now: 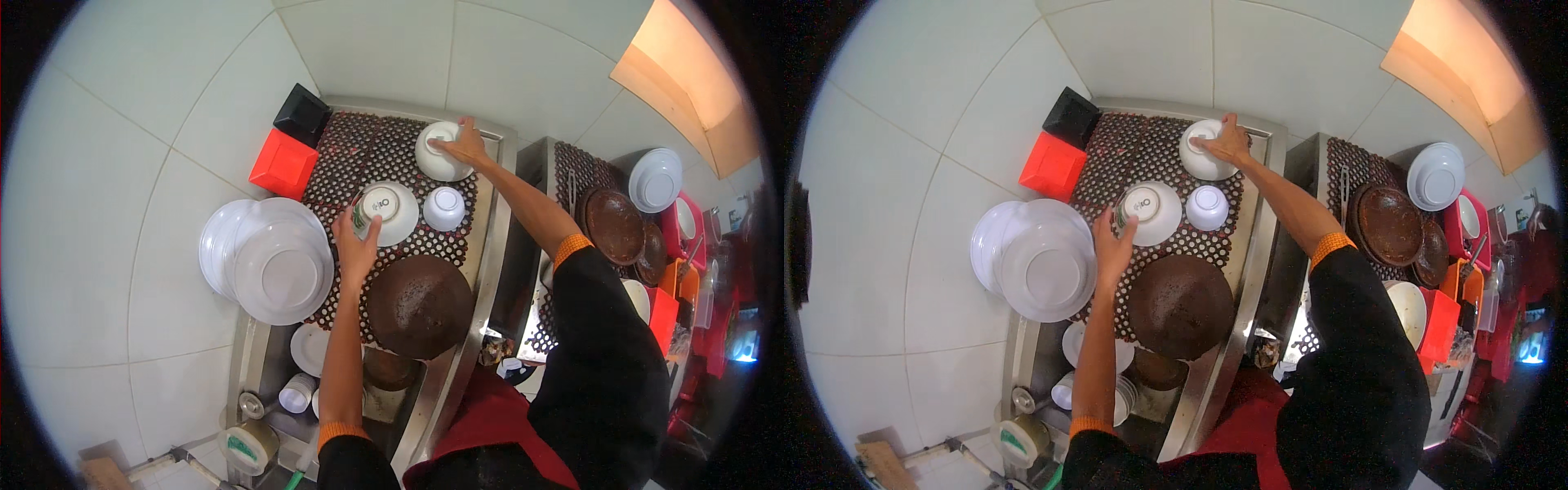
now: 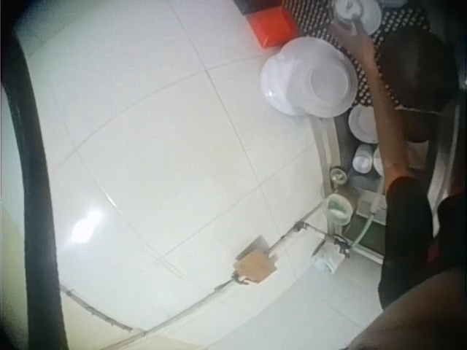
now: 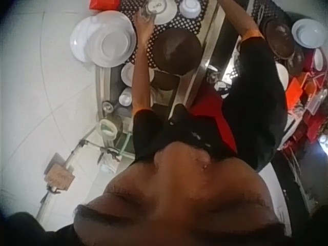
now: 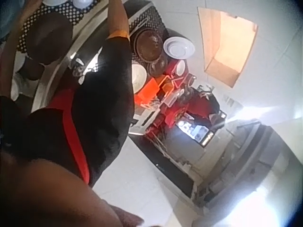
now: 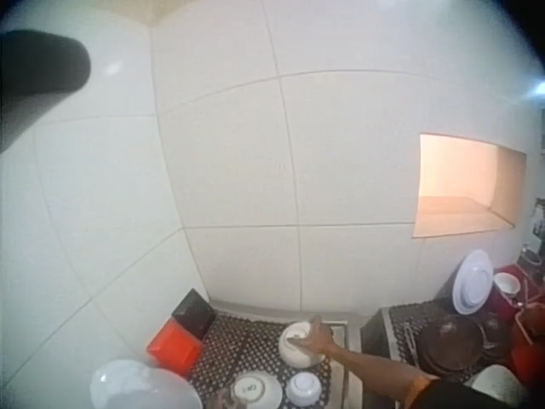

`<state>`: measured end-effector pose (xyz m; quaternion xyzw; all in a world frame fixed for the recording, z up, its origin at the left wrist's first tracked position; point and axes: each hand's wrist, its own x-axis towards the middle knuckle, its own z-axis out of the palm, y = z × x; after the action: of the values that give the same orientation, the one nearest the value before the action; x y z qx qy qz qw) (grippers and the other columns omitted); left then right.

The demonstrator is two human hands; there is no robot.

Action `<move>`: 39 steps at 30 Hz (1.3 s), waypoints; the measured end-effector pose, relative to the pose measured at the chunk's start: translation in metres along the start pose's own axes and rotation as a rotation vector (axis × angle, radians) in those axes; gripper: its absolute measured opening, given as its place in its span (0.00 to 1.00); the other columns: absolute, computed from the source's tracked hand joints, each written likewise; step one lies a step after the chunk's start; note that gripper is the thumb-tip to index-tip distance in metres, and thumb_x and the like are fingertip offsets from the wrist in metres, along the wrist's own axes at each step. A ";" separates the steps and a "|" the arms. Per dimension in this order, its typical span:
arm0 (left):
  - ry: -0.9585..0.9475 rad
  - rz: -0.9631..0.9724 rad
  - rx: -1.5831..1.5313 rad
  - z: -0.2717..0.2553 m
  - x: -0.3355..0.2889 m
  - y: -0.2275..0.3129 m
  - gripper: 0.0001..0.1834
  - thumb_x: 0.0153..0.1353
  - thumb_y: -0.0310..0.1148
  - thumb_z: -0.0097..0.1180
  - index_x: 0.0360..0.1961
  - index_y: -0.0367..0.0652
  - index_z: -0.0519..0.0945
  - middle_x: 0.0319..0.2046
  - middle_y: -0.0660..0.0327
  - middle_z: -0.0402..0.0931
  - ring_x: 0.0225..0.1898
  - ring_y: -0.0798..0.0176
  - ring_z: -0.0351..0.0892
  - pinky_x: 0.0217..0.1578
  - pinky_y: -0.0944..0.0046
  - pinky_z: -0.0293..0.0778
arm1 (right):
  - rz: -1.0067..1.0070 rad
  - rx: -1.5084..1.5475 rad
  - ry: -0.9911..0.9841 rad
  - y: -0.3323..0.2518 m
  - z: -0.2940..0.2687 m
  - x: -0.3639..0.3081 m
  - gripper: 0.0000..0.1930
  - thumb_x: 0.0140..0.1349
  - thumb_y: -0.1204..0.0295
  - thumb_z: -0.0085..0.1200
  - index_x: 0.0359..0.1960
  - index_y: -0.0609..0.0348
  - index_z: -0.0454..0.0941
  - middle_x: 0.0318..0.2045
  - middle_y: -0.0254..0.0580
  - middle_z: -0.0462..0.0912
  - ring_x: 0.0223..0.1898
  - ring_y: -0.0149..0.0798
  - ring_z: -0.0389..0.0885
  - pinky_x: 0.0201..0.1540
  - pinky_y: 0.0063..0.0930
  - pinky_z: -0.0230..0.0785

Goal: Washing and stacking dirty dishes and bowls in a restaurant kitchen sink.

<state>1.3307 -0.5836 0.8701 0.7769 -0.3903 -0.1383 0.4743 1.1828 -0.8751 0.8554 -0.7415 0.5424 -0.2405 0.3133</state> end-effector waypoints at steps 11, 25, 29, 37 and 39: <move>-0.092 -0.169 0.065 0.029 0.049 -0.051 0.30 0.53 0.48 0.61 0.54 0.42 0.74 0.49 0.45 0.74 0.55 0.47 0.69 0.58 0.50 0.58 | -0.408 -0.281 -0.063 -0.015 -0.017 -0.082 0.40 0.41 0.51 0.68 0.54 0.59 0.67 0.51 0.58 0.71 0.54 0.57 0.70 0.53 0.45 0.67; -0.460 -0.124 -0.147 0.046 0.033 -0.020 0.21 0.61 0.42 0.54 0.50 0.38 0.76 0.39 0.51 0.80 0.37 0.61 0.80 0.37 0.62 0.74 | 0.134 0.536 -0.273 0.007 -0.066 -0.147 0.35 0.44 0.72 0.68 0.52 0.55 0.60 0.38 0.45 0.77 0.31 0.36 0.81 0.22 0.27 0.76; -0.278 -0.326 -0.312 0.001 0.009 -0.010 0.18 0.64 0.39 0.51 0.49 0.37 0.76 0.39 0.56 0.80 0.37 0.64 0.77 0.37 0.66 0.72 | -0.054 0.571 -0.473 -0.046 -0.066 -0.162 0.36 0.42 0.72 0.68 0.54 0.53 0.60 0.41 0.45 0.74 0.40 0.39 0.79 0.37 0.30 0.76; 0.161 -0.273 -0.563 -0.087 -0.197 0.038 0.10 0.64 0.32 0.53 0.40 0.35 0.76 0.32 0.63 0.76 0.35 0.70 0.74 0.37 0.69 0.69 | -0.606 -0.396 -0.639 -0.122 0.042 -0.173 0.41 0.34 0.63 0.69 0.55 0.50 0.64 0.49 0.55 0.71 0.47 0.56 0.76 0.51 0.43 0.68; 0.182 -0.467 -0.626 -0.097 -0.253 0.027 0.11 0.64 0.33 0.52 0.41 0.36 0.76 0.32 0.62 0.76 0.34 0.69 0.74 0.38 0.69 0.70 | -0.628 -0.471 -0.648 -0.114 0.060 -0.174 0.41 0.34 0.63 0.69 0.54 0.50 0.64 0.49 0.55 0.72 0.48 0.57 0.75 0.51 0.44 0.69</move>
<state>1.2085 -0.3428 0.9036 0.6719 -0.0985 -0.2852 0.6764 1.2474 -0.6723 0.8938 -0.9559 0.2076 0.0482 0.2022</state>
